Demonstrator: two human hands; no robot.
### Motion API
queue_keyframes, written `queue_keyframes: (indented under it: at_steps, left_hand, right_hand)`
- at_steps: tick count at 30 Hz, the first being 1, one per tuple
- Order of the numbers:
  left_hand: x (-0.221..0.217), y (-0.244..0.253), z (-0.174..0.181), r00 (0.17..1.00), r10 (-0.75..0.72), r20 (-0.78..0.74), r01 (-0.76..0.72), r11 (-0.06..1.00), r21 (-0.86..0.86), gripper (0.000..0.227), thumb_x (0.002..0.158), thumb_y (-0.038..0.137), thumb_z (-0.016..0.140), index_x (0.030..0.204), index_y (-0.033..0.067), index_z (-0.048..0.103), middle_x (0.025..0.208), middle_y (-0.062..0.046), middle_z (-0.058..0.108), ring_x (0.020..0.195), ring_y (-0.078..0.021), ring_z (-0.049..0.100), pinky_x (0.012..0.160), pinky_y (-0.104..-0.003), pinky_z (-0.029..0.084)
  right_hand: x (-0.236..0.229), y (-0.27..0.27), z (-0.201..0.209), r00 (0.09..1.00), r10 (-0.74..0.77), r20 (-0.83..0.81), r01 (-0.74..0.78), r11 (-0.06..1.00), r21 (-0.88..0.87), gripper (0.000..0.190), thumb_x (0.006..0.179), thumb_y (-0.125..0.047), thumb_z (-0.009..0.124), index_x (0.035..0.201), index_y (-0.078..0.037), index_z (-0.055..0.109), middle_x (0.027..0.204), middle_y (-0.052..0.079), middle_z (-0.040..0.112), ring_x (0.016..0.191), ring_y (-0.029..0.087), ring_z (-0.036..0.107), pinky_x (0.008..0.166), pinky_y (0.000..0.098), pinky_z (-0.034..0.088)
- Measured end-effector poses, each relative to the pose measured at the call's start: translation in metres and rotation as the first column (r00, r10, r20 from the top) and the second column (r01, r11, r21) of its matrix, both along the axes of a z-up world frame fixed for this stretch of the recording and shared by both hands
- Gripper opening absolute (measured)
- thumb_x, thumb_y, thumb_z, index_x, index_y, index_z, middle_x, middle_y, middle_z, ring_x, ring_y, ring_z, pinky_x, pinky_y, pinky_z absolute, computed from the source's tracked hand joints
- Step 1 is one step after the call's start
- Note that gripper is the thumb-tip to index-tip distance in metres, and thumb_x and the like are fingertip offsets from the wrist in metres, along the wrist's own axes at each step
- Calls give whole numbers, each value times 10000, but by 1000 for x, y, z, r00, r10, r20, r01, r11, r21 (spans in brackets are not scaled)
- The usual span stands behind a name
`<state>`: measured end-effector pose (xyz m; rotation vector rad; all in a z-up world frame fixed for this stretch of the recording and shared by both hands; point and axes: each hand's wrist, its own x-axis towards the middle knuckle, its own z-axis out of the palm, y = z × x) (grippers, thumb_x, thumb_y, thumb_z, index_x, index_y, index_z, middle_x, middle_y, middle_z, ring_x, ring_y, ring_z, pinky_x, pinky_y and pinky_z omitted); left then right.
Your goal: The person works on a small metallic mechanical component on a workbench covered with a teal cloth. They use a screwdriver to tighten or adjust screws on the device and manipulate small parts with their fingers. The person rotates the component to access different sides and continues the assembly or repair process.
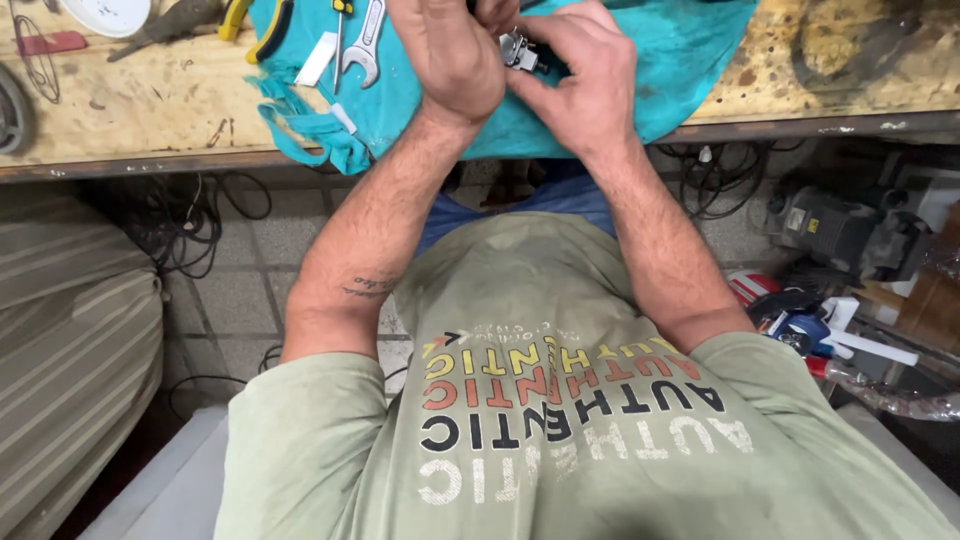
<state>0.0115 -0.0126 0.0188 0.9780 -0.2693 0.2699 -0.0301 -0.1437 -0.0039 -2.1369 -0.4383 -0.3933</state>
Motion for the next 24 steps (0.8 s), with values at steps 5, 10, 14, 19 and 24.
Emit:
queue_keyframes:
  at_steps: [5,10,14,19,24]
  left_hand:
    - [-2,6,7,998,-39,-42,45,987,157,360,1014,269,398,722,70,464,608,-34,431,540,-139,363,516,-299,331]
    - [4,10,4,993,-103,-57,110,983,148,360,997,240,403,684,65,429,598,-41,412,536,-147,368,513,-296,325]
    - [6,14,3,968,-238,-86,243,969,54,307,994,227,441,736,62,451,603,-53,393,544,-150,335,518,-304,313]
    - [13,18,2,935,-352,-49,353,936,8,299,997,206,454,731,71,429,597,-39,326,531,-152,291,513,-323,250]
    - [15,17,5,915,-402,-36,401,915,-37,281,981,205,462,734,72,462,586,-32,336,531,-147,302,515,-313,258]
  right_hand:
    - [2,-1,-2,1000,-6,-12,6,1000,-3,421,705,-24,931,1090,27,768,989,134,721,913,275,644,813,375,542]
    - [6,-3,-2,1000,19,3,-19,1000,0,391,723,-22,944,1065,24,762,947,123,722,897,272,630,810,376,541]
    - [5,-4,-5,999,33,-7,-33,999,2,412,716,-45,960,1066,34,758,944,126,724,899,271,624,807,375,535]
    - [7,-4,-2,999,48,-11,-48,999,13,404,712,-37,966,1041,39,744,927,121,730,882,274,622,807,376,533]
    - [5,-5,-1,999,51,14,-51,998,22,426,715,-43,981,1051,52,738,929,131,736,887,282,627,809,381,537]
